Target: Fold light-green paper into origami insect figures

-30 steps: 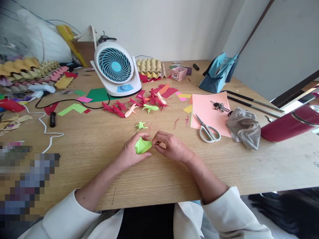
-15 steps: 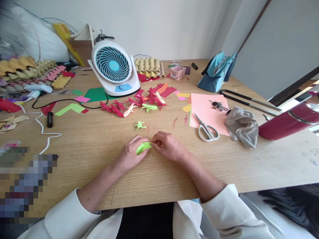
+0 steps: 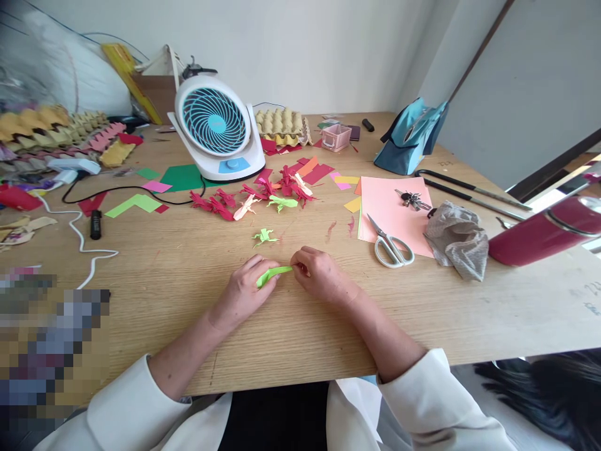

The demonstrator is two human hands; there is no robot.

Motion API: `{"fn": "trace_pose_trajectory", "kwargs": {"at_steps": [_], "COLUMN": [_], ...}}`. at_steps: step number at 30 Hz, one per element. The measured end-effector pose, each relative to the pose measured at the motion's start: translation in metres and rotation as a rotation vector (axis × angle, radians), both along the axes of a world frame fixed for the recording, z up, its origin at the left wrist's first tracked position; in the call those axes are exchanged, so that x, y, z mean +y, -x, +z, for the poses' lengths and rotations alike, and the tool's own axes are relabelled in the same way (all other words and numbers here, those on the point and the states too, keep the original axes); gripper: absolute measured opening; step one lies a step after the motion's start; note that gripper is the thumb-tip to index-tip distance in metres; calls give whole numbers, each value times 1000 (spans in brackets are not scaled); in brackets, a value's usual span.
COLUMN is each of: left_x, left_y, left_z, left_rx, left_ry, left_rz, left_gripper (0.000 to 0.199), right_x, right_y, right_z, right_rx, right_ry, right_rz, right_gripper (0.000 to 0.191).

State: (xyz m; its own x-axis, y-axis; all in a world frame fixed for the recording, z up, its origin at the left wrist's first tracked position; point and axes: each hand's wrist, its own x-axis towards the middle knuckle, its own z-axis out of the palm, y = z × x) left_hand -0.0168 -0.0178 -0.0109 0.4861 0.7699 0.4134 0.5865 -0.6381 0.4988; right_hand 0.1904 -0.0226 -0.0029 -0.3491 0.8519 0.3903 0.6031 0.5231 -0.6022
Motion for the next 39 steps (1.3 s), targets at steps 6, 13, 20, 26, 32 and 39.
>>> {"fn": "trace_pose_trajectory", "kwargs": {"at_steps": [6,13,20,26,32,39], "left_x": [1,-1,-1,0,1,-1], "left_y": [1,-2,-1,-2,0,-1], "left_z": [3,6,6,1,4,7], "left_rx": [-111,-158,-150,-197,-48,69], "left_ry": [61,115,131,117,-72,-137], "left_rz": [64,80,79,66,39,47], "left_gripper": [10,8,9,7,10,7], "right_x": [-2,-5,-4,-4,-8,-10], "right_y": [2,9,9,8,10,14], "right_z": [5,5,5,5,7,10], "right_rx": [148,215,260,248,167,151], "right_ry": [126,139,151,119,-2,-52], "right_rz": [29,-34,-31,-22,-5,35], "right_gripper": [13,4,7,10,13,10]}}
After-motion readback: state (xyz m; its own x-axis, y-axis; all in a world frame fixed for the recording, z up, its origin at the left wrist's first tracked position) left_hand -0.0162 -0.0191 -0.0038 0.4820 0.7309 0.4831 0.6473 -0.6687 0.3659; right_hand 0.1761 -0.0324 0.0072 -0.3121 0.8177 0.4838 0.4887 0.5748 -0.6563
